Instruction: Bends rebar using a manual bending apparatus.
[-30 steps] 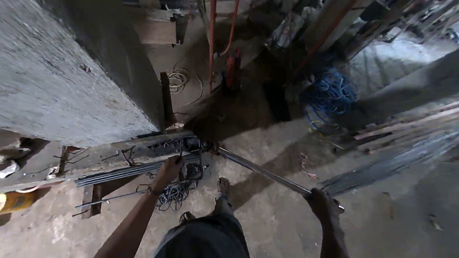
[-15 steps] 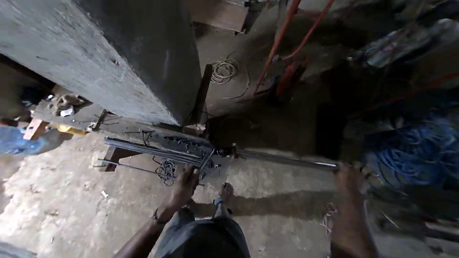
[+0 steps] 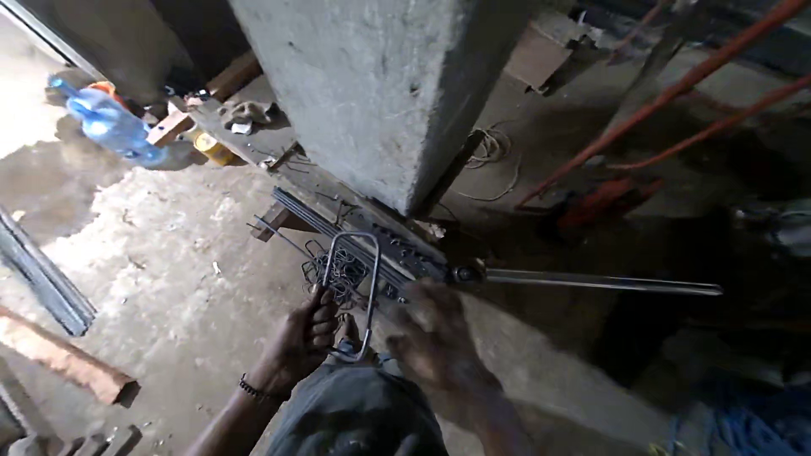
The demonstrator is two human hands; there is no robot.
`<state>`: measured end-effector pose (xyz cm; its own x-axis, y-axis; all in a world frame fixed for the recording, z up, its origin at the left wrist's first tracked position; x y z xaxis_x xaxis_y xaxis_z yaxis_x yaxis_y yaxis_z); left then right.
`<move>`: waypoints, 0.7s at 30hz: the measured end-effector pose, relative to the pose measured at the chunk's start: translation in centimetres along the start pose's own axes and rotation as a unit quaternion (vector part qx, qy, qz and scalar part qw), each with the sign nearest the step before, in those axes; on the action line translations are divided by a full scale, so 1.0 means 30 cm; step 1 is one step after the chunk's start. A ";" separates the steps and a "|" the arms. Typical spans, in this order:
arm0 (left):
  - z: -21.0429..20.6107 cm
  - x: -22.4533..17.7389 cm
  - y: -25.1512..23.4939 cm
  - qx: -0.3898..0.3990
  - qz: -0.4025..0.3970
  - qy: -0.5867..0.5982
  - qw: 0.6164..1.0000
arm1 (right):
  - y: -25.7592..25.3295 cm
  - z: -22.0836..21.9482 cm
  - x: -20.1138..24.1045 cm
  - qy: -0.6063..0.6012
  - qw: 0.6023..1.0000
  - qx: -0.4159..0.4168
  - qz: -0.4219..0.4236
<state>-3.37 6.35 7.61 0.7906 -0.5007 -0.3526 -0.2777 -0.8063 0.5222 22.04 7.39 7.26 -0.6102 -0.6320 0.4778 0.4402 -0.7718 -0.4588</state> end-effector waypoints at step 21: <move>-0.011 -0.345 0.235 0.332 -0.050 -0.334 0.881 | -0.292 -0.031 0.395 -0.706 0.648 0.155 -0.240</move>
<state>-13.33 5.95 15.17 0.3922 -0.3118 -0.8654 -0.6584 -0.7522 -0.0274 10.33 6.73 16.23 0.3886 0.4217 0.8192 0.6679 -0.7414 0.0648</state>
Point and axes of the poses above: each hand's wrist, its own y-axis away from the middle knuckle, its own z-axis out of the back of the hand, x = y × z, the point moved 1 cm from there along -y, towards the middle knuckle, and after that the axes turned 1 degree about -z, right-handed, at the moved point
